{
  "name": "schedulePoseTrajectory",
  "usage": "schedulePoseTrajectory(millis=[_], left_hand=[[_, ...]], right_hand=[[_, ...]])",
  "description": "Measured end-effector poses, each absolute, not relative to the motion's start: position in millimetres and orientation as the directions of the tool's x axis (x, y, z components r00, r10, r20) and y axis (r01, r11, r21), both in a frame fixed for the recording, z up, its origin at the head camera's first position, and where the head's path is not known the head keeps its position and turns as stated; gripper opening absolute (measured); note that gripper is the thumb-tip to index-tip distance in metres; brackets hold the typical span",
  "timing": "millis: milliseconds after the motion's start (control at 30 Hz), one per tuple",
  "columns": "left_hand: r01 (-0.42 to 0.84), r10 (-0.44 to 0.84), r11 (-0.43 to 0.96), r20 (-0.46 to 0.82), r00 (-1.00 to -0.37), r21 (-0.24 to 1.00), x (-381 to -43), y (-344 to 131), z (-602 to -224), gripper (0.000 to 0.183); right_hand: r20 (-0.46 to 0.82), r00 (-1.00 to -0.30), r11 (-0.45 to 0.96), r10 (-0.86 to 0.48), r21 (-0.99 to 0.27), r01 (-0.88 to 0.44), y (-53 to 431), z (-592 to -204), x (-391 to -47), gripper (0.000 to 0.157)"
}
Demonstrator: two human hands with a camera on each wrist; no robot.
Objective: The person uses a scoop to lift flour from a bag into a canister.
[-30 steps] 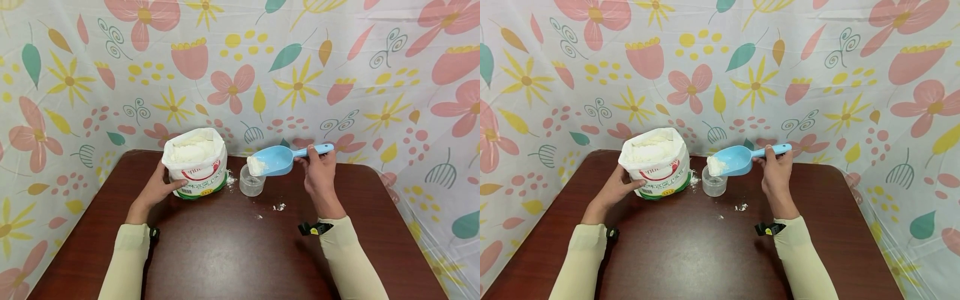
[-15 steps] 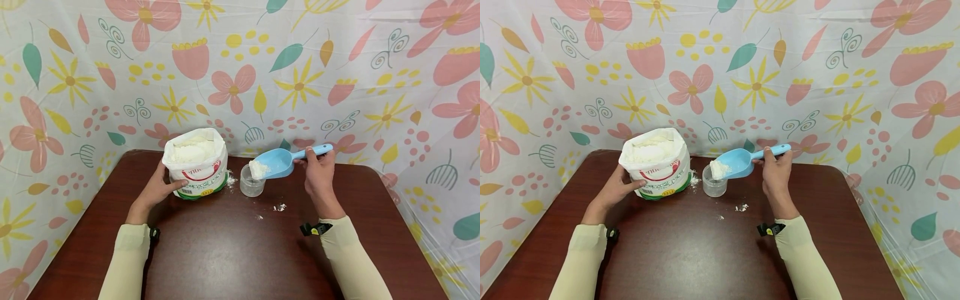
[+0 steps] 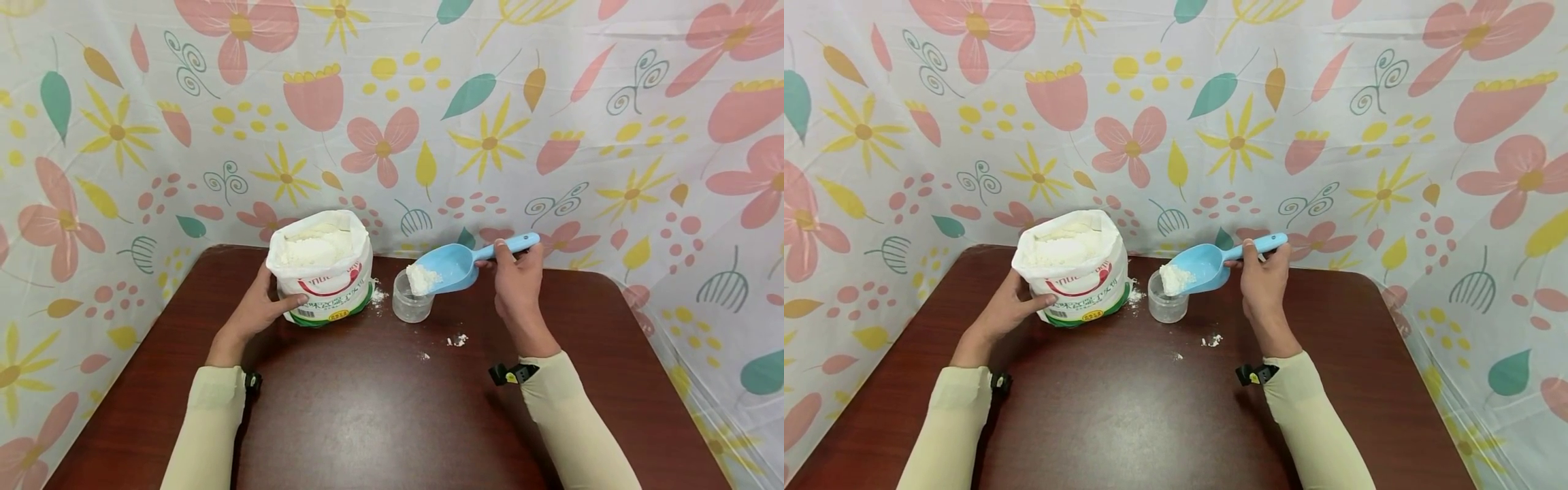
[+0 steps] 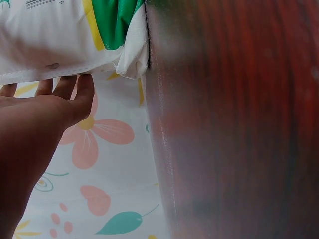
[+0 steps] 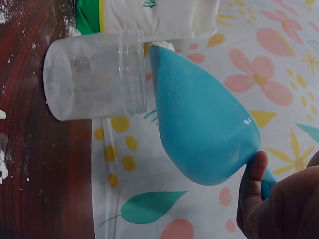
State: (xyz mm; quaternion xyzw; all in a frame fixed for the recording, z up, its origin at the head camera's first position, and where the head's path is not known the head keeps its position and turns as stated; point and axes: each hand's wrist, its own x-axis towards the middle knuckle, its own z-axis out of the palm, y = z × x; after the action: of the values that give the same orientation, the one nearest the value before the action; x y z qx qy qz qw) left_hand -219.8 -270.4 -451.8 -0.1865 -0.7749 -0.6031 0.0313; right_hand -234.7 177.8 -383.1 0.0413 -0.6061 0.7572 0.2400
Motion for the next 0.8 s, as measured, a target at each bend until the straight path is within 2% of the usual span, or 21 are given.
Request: schedulePoseTrajectory(millis=[300,633,800], left_hand=[[0.327,0.255,0.193,0.275,-0.927,0.925,-218.7,-270.4,-450.5,0.118],[0.333,0.257,0.180,0.283,-0.924,0.925,-220.0,-270.8,-452.3,0.117],[0.331,0.255,0.187,0.279,-0.926,0.925,-219.8,-270.6,-452.0,0.117]], right_hand=[[0.377,-0.872,-0.119,0.311,-0.895,-0.430,175.0,-385.2,-236.0,0.017],[0.412,-0.864,-0.080,0.290,-0.889,-0.451,172.4,-384.1,-234.4,0.031],[0.417,-0.865,-0.066,0.279,-0.890,-0.450,170.9,-384.1,-233.7,0.022]])
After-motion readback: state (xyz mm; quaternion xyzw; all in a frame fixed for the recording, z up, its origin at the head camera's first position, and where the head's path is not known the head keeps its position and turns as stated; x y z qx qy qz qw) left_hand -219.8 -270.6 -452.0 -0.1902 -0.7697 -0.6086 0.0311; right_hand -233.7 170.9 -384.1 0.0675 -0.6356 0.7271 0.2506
